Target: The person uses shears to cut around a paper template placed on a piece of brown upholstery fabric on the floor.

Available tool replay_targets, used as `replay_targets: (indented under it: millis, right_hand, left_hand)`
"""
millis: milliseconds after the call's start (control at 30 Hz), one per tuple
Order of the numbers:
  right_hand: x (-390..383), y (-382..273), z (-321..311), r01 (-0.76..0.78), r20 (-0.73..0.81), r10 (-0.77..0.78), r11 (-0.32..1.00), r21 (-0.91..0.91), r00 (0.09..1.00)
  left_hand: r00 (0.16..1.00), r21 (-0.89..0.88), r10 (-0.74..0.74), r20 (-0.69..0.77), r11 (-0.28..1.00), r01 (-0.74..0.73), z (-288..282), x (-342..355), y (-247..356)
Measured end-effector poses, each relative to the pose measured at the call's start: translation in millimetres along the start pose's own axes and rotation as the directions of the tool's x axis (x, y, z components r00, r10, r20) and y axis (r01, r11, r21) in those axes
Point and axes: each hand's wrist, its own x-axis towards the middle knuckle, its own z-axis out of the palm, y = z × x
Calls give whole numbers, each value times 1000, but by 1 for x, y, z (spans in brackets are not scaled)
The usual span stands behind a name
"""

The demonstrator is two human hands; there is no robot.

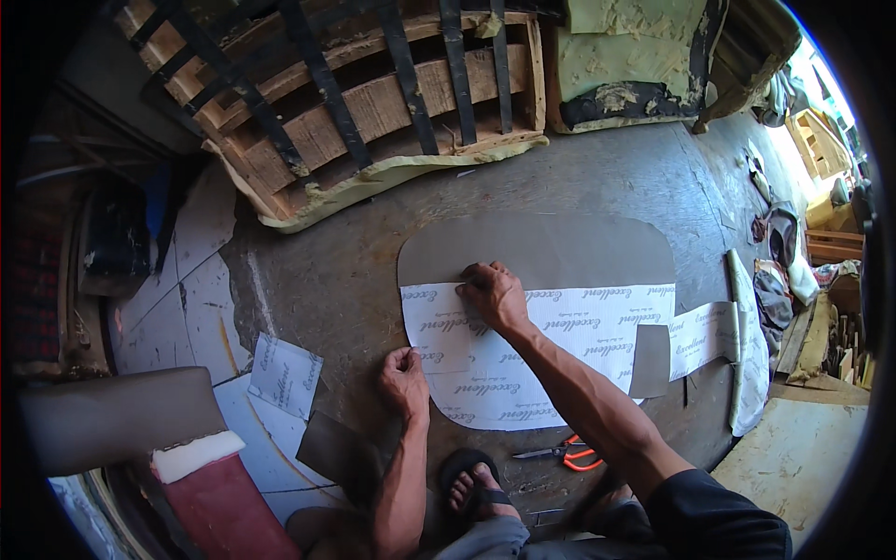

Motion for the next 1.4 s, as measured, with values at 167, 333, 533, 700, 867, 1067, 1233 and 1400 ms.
replay_targets:
  millis: [167, 333, 533, 700, 867, 1067, 1233, 1400]
  right_hand:
    - [-3, -10, 1, -90, 28, 92, 995, -49, 995]
    - [-5, -16, 0, -98, -9, 97, 994, -47, 995]
    - [-3, -28, 4, -48, -20, 45, 986, -162, 999]
    - [4, -31, 3, 24, 8, -23, 970, -243, 1000]
    - [10, -28, 8, 112, 49, -101, 935, -335, 994]
    - [23, -7, 13, 222, 124, -196, 941, -255, 973]
    - [22, -16, 13, 94, 150, -60, 968, -232, 987]
    - [20, -23, 12, 50, 132, -15, 962, -269, 991]
  left_hand:
    - [998, -47, -57, -8, 997, 56, 1, 2, -1]
    - [996, -83, -80, -31, 994, 77, 5, 4, -3]
    - [992, -102, -129, -10, 987, 127, 6, 4, 1]
    - [991, -104, -134, 7, 986, 134, 3, 4, 2]
    - [992, -121, -130, 3, 984, 129, 2, 6, -1]
    - [993, -101, -120, 6, 988, 120, 5, 5, -2]
    - [992, -122, -128, -8, 985, 126, 4, 6, -4]
    - [994, -100, -109, -26, 989, 106, 6, 3, 0]
